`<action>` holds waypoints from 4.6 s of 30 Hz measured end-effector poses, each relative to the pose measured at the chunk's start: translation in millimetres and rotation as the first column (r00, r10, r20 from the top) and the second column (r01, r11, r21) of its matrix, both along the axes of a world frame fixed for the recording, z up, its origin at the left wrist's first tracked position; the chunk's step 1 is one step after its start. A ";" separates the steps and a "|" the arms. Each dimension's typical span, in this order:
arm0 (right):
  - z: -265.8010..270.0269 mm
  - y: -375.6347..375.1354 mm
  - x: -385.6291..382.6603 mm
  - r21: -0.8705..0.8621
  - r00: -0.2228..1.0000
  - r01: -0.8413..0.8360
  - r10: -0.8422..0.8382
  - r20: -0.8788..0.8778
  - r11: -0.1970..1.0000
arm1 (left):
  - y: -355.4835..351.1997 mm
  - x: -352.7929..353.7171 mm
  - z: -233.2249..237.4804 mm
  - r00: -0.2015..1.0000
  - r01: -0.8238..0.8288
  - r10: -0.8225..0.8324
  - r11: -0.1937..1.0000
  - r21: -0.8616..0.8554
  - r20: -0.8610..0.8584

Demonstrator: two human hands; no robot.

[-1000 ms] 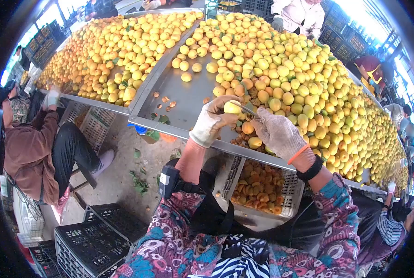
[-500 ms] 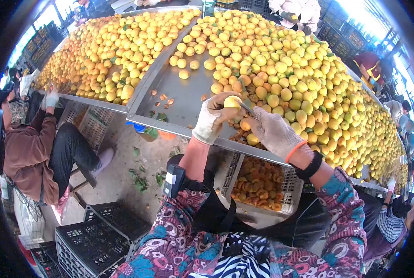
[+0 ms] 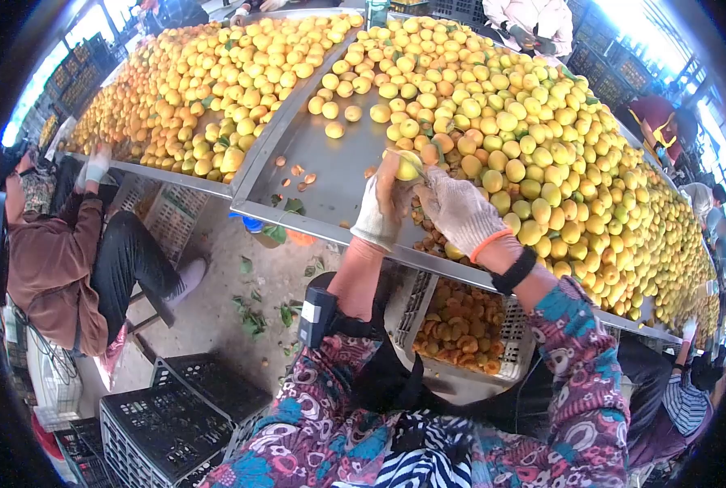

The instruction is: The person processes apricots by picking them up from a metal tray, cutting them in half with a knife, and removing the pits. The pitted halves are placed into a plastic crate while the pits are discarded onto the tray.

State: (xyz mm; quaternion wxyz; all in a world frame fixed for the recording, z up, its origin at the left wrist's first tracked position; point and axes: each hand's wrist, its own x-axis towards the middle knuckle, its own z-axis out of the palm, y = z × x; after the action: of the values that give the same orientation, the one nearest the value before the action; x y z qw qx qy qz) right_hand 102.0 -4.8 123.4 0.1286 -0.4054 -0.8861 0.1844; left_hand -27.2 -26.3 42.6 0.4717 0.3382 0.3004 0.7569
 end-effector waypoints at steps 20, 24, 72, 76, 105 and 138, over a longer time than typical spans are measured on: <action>-29.3 -5.1 -28.8 -0.369 0.898 -0.248 0.069 -0.435 0.896 | 7.1 -11.8 -17.1 0.820 -0.519 0.538 0.843 0.144 -0.196; -18.5 -16.4 -27.5 -0.648 0.806 -0.263 -0.207 -0.555 0.714 | 3.6 -5.0 -12.0 0.816 -0.496 0.510 0.859 0.122 -0.272; 48.5 3.8 60.1 -0.428 0.089 -0.059 -0.422 -0.902 0.902 | -8.0 79.5 8.0 0.862 0.406 -0.406 0.911 0.066 0.304; 46.4 12.0 10.9 -0.390 0.081 -0.124 -0.382 -0.921 0.913 | -0.6 66.3 -6.5 0.911 0.361 -0.389 0.912 0.193 0.137; -41.0 50.0 -18.0 -0.464 0.090 -0.620 -0.530 -0.843 0.633 | 4.8 49.8 -48.8 0.881 0.003 -0.092 0.982 -0.188 -0.465; -2.9 26.3 -32.0 -0.358 0.053 -0.366 -0.365 -0.929 0.859 | 3.8 34.8 -3.7 0.982 -0.059 -0.011 0.931 -0.359 -0.188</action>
State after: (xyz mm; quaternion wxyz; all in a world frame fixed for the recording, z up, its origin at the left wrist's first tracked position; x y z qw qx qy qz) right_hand 70.0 21.6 120.5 0.5888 -0.1805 -0.4608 0.6390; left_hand 7.6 -22.5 38.9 0.4865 0.3109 0.4822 0.6589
